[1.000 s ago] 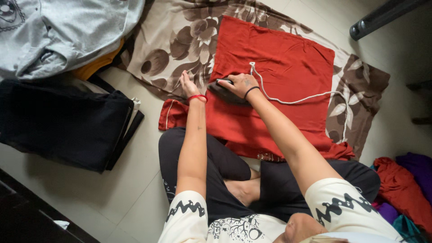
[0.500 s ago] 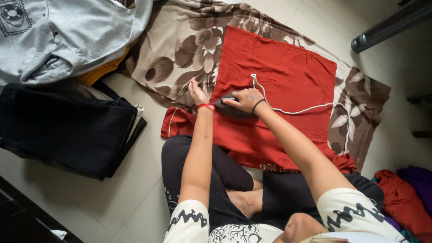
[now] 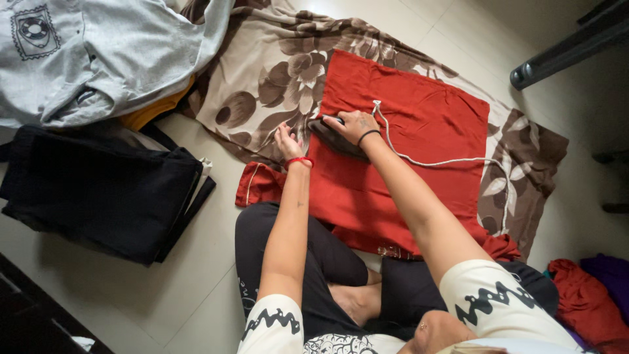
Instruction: The person irons a red embroidered garment laid out on a floral-patterned cloth on the floor. They use a handheld electric iron to smooth the sleeves, body, and back of the garment, periodically adjusting and folding the fabric to access different sections.
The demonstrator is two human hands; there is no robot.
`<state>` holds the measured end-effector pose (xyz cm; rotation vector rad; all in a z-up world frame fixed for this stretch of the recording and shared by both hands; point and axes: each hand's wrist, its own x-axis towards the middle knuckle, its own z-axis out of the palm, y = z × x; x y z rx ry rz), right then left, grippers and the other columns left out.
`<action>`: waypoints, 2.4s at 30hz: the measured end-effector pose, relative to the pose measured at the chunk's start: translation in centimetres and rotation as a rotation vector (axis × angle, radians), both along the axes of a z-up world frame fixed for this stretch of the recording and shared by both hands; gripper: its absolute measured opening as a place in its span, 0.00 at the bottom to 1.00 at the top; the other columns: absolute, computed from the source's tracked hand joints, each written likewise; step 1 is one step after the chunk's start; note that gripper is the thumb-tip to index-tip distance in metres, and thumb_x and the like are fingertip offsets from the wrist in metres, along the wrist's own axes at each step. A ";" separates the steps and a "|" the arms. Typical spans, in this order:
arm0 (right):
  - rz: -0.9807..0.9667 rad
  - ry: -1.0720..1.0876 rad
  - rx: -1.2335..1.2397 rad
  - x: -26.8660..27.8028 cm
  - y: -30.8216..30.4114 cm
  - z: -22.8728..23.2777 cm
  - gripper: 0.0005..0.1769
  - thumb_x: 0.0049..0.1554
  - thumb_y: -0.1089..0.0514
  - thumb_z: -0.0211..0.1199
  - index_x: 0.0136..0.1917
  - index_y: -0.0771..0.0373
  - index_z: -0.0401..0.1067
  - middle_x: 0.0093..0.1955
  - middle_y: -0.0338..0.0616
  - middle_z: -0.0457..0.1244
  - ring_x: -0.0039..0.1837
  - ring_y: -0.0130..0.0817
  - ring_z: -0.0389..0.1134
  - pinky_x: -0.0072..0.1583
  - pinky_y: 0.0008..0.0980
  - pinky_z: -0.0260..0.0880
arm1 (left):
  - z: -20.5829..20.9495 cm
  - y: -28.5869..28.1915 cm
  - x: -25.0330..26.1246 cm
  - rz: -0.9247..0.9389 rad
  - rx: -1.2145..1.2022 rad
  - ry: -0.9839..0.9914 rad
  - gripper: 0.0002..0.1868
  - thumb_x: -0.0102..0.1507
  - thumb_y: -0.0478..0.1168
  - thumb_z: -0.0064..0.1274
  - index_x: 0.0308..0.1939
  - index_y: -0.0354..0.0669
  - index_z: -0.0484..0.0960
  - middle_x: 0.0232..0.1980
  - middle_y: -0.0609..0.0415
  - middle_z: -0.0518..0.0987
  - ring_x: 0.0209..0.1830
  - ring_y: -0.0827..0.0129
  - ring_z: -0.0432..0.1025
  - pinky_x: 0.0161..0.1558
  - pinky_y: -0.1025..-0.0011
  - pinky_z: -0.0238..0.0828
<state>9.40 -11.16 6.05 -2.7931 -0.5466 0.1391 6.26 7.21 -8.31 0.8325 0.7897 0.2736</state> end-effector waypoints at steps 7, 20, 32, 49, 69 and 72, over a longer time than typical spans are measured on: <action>0.116 0.060 -0.013 -4.4 -4.7 0.0 0.35 0.59 0.23 0.49 0.46 0.53 0.80 0.41 0.60 0.70 0.46 0.60 0.72 0.50 0.55 0.72 | 0.4 0.4 -0.3 0.026 0.011 -0.028 0.28 0.69 0.59 0.37 0.67 0.49 0.71 0.70 0.50 0.71 0.66 0.57 0.65 0.59 0.56 0.66; 0.047 0.023 -0.056 -6.7 -5.2 -0.7 0.36 0.61 0.24 0.48 0.46 0.55 0.78 0.41 0.58 0.70 0.46 0.59 0.72 0.49 0.55 0.72 | 2.3 -1.4 -0.6 0.084 -0.030 -0.038 0.25 0.69 0.58 0.38 0.63 0.49 0.73 0.67 0.53 0.73 0.63 0.59 0.67 0.57 0.60 0.66; -0.159 0.018 -0.013 0.4 1.9 0.4 0.42 0.58 0.19 0.47 0.46 0.57 0.80 0.45 0.61 0.70 0.50 0.57 0.73 0.53 0.55 0.71 | 1.2 -0.7 -0.6 0.118 -0.028 -0.053 0.25 0.71 0.57 0.37 0.63 0.48 0.73 0.66 0.53 0.74 0.62 0.60 0.67 0.57 0.59 0.67; 0.021 0.169 -0.002 -8.2 -2.6 0.6 0.36 0.56 0.21 0.48 0.48 0.51 0.80 0.43 0.60 0.70 0.47 0.60 0.72 0.50 0.55 0.72 | 4.2 0.3 -1.7 0.144 -0.018 -0.043 0.22 0.71 0.54 0.35 0.60 0.48 0.75 0.60 0.55 0.77 0.54 0.67 0.72 0.48 0.66 0.71; -0.557 0.085 -0.042 -3.6 -13.2 0.6 0.44 0.59 0.17 0.41 0.53 0.53 0.79 0.49 0.62 0.70 0.55 0.61 0.72 0.56 0.57 0.70 | 2.7 -7.1 -5.7 -0.729 1.737 -0.171 0.38 0.60 0.49 0.63 0.72 0.50 0.69 0.77 0.43 0.64 0.77 0.45 0.58 0.69 0.53 0.60; -0.697 0.069 -0.052 -1.9 -16.4 0.0 0.45 0.58 0.17 0.40 0.55 0.54 0.79 0.51 0.63 0.69 0.57 0.62 0.70 0.57 0.57 0.69 | 4.5 -6.8 -6.1 -1.180 1.798 0.114 0.56 0.54 0.55 0.68 0.80 0.55 0.51 0.83 0.46 0.46 0.82 0.50 0.41 0.75 0.49 0.45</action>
